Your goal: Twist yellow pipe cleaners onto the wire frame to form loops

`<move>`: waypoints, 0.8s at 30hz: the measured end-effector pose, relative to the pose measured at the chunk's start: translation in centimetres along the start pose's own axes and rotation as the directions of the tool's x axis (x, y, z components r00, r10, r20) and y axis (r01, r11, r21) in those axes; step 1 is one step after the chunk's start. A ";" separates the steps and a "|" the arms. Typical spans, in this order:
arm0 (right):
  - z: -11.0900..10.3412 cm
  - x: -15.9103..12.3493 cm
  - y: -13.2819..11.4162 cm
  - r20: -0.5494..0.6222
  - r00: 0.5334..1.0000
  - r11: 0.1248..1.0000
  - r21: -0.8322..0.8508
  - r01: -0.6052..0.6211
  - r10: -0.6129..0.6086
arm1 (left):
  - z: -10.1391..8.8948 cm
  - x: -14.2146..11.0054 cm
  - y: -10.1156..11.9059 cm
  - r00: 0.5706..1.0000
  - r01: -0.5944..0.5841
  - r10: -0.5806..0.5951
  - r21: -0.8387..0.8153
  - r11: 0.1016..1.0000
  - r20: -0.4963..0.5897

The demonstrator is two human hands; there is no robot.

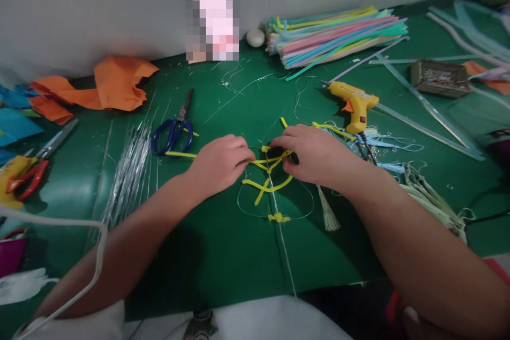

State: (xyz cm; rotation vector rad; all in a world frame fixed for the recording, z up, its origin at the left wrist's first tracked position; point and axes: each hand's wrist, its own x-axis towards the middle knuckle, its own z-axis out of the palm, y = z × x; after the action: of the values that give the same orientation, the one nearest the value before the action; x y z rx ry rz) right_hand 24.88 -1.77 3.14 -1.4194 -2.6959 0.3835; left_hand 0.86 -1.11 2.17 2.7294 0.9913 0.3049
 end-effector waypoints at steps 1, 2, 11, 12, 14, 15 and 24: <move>0.0 0.0 0.0 0.007 1.000 1.000 -0.008 0.001 -0.001 | 0.1 0.0 0.1 1.000 -0.001 0.001 0.004 1.000 -0.009; 0.0 0.1 0.0 0.014 1.000 1.000 -0.019 0.002 -0.002 | 0.3 0.1 0.2 1.000 -0.003 0.003 0.008 1.000 -0.019; 0.5 0.3 0.1 0.023 0.999 0.996 -0.083 0.035 -0.033 | 1.4 0.4 0.8 0.996 -0.071 0.077 0.119 0.990 -0.052; 0.6 0.3 0.2 0.019 0.999 0.996 -0.082 0.036 -0.035 | 1.5 0.4 0.8 0.996 -0.074 0.080 0.128 0.989 -0.046; 0.7 0.3 0.3 0.015 0.999 0.996 -0.076 0.040 -0.039 | 1.4 0.4 0.8 0.996 -0.078 0.084 0.139 0.987 -0.037; 0.8 0.3 0.4 0.015 0.999 0.997 -0.070 0.044 -0.043 | 1.4 0.4 0.8 0.996 -0.077 0.082 0.142 0.987 -0.036; 0.6 0.3 0.5 0.011 0.999 0.998 -0.045 0.049 -0.049 | 0.9 0.3 0.7 0.999 -0.039 0.033 0.159 0.987 0.039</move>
State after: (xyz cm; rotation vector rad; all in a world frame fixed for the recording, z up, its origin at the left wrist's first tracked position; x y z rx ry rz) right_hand 24.99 -1.41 2.42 -1.3631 -2.7586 0.3291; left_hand 1.76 -1.56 1.57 2.8881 0.9977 0.1891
